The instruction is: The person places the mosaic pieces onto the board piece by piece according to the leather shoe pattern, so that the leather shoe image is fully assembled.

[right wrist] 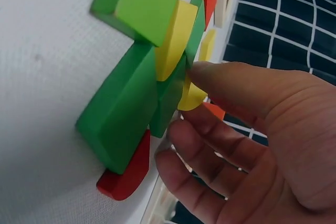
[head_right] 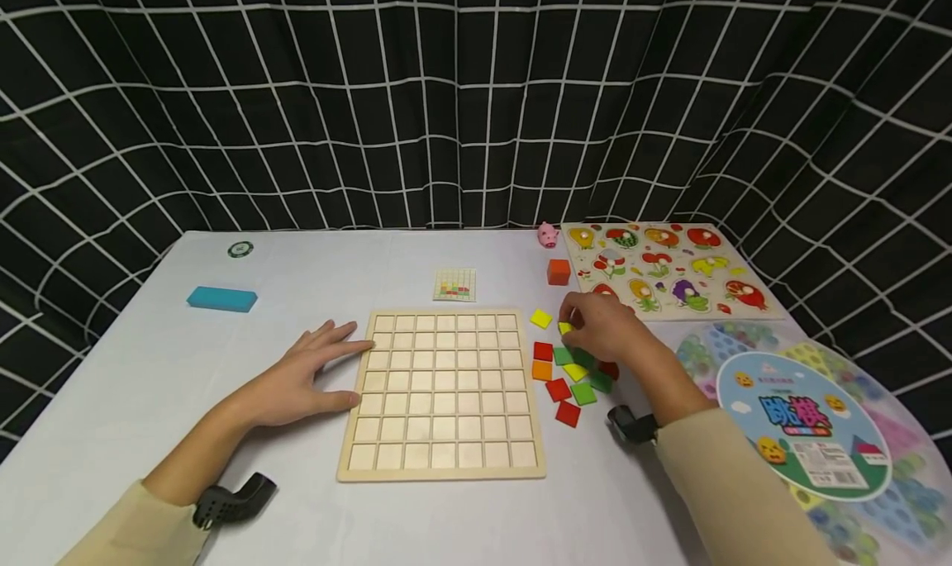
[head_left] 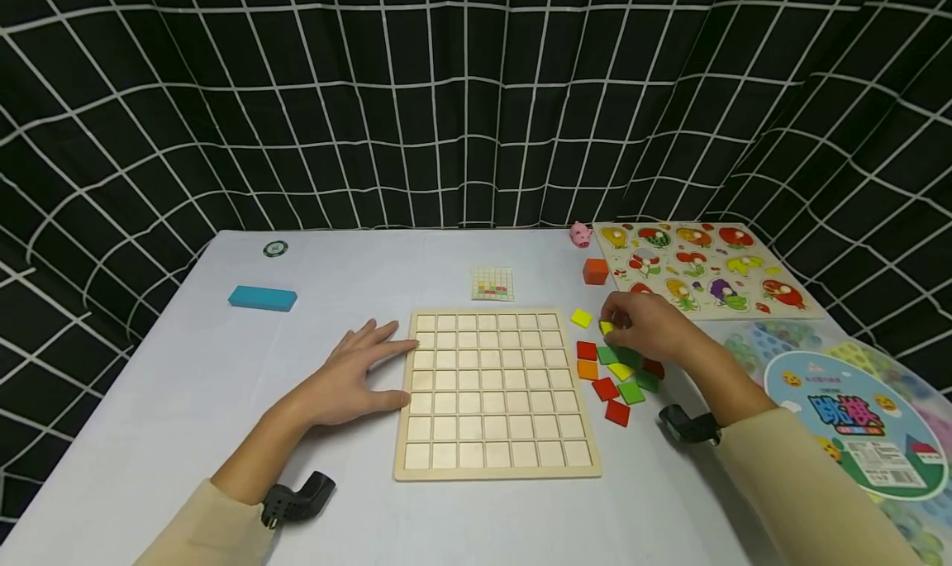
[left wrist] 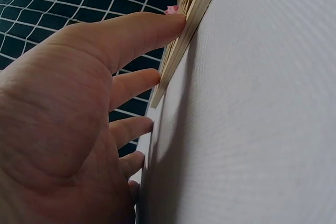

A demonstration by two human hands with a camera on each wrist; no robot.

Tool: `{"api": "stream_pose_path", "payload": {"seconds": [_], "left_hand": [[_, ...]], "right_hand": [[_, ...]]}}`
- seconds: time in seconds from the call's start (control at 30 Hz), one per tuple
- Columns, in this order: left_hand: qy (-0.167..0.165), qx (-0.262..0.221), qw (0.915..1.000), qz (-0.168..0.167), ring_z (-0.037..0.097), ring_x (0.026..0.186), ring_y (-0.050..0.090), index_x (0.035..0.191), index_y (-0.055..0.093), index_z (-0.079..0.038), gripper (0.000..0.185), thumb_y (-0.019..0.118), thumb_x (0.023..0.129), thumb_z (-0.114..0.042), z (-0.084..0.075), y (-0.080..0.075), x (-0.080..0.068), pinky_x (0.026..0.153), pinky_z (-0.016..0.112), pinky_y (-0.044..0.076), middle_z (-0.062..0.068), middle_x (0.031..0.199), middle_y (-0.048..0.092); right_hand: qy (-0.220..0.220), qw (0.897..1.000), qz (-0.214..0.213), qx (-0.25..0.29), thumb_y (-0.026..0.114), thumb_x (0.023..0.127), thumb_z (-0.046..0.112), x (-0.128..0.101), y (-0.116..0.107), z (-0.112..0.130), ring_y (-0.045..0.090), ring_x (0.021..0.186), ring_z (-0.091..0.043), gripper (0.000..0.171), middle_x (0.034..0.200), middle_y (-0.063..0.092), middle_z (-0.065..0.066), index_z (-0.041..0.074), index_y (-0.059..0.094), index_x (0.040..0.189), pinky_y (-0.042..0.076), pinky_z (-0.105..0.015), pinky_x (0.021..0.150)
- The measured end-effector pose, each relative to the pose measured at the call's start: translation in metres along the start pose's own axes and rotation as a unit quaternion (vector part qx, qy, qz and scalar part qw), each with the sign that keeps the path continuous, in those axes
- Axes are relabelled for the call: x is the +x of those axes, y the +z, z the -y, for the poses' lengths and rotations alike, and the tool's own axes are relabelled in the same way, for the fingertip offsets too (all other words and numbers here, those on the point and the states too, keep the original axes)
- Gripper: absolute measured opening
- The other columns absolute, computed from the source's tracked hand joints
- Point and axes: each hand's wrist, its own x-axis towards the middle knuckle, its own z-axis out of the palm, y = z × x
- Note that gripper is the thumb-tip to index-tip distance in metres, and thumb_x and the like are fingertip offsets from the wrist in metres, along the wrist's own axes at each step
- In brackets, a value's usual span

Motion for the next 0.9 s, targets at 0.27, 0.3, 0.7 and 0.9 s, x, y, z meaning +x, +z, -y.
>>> {"api": "stream_pose_path", "payload": {"seconds": [0.27,0.3,0.7,0.9], "left_hand": [[-0.004,-0.008,1.0000,0.003,0.047,0.158,0.015,0.147,0.060,-0.018,0.069,0.081,0.084,-0.038,0.001,0.000,-0.001,0.127,0.067,0.007,0.020,0.166,0.035],[-0.004,-0.010,0.9999,0.004,0.047,0.158,0.015,0.147,0.060,-0.018,0.069,0.081,0.084,-0.038,0.001,-0.001,-0.001,0.127,0.067,0.007,0.020,0.166,0.035],[-0.017,-0.009,0.9996,0.018,0.045,0.159,0.014,0.149,0.058,-0.019,0.069,0.079,0.085,-0.038,-0.004,-0.001,0.000,0.128,0.065,0.006,0.018,0.167,0.033],[-0.015,-0.007,0.9997,0.018,0.045,0.159,0.014,0.149,0.057,-0.020,0.069,0.079,0.086,-0.038,-0.004,-0.003,-0.001,0.128,0.065,0.006,0.019,0.167,0.033]], "right_hand": [[-0.017,0.998,-0.011,0.052,0.075,0.092,0.009,0.001,0.001,0.002,0.059,0.091,-0.026,0.015,0.101,0.070,-0.011,0.008,0.072,0.107,0.056,-0.037,0.082],[-0.023,0.998,-0.014,0.064,0.075,0.093,0.009,0.001,0.001,0.003,0.059,0.092,-0.026,0.015,0.102,0.070,-0.011,0.008,0.073,0.107,0.056,-0.036,0.082],[-0.054,0.981,-0.029,0.186,0.069,0.098,0.012,0.002,-0.001,0.046,0.064,0.099,-0.027,0.021,0.118,0.070,-0.013,0.006,0.077,0.116,0.057,-0.030,0.084],[-0.060,0.965,0.010,0.256,0.071,0.096,0.012,0.007,0.012,0.073,0.067,0.087,-0.028,0.022,0.110,0.068,-0.014,0.004,0.075,0.116,0.062,-0.036,0.079]]}}
